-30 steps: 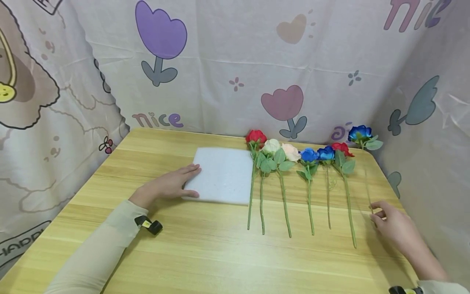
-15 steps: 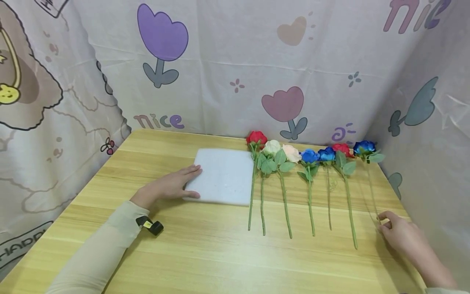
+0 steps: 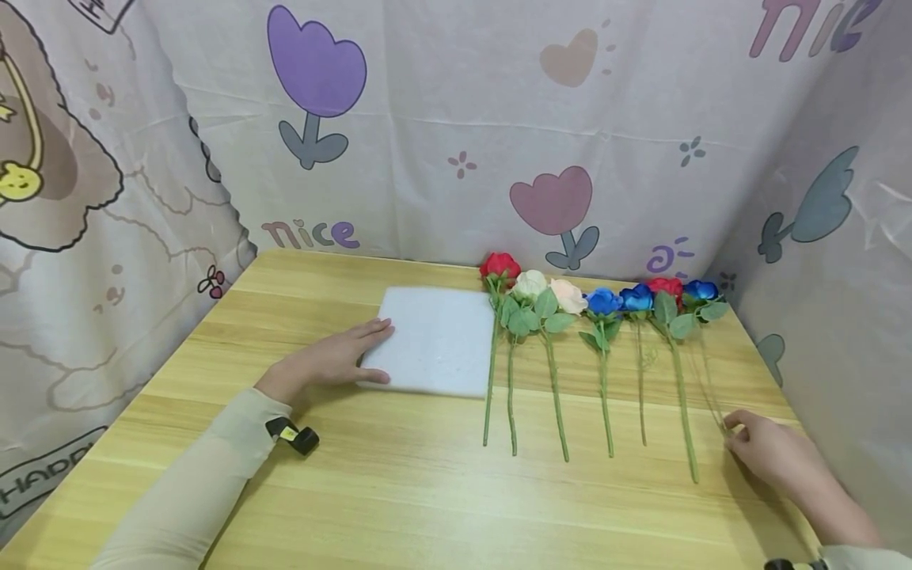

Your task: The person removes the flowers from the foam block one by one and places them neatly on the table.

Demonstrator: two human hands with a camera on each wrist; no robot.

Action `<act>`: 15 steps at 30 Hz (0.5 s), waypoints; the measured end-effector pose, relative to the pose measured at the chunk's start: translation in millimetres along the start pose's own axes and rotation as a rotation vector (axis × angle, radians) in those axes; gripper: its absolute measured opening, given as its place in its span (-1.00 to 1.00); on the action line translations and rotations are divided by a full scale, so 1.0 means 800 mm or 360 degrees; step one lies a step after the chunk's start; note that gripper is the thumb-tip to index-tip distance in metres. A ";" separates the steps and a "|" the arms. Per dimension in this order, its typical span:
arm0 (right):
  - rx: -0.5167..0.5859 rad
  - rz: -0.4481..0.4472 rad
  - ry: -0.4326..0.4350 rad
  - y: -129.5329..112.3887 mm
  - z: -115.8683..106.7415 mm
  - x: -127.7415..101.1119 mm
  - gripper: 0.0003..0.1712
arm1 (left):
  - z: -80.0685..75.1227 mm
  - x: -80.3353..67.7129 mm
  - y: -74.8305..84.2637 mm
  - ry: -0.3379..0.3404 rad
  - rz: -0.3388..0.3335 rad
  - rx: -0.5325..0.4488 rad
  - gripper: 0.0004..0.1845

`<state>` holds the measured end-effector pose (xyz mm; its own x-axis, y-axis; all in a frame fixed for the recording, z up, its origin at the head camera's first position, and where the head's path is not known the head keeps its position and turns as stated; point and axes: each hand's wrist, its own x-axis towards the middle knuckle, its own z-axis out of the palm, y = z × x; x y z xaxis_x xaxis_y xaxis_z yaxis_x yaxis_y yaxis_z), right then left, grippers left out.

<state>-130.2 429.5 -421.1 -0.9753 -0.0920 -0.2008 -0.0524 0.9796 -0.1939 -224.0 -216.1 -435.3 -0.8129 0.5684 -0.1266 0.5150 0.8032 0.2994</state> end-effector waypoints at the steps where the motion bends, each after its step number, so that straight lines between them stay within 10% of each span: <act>1: -0.0003 -0.0003 -0.0005 0.000 0.000 0.001 -0.59 | 0.000 0.000 0.000 -0.0001 -0.0003 -0.0001 0.17; 15: 0.0167 -0.0012 -0.0102 0.005 -0.002 0.004 -0.35 | -0.003 -0.001 0.002 -0.0012 -0.0006 -0.0020 0.17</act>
<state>-133.8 433.7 -421.3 -0.9591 -0.1138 -0.2592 -0.0338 0.9551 -0.2944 -223.1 -215.4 -432.4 -0.8126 0.5669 -0.1352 0.5084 0.8030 0.3111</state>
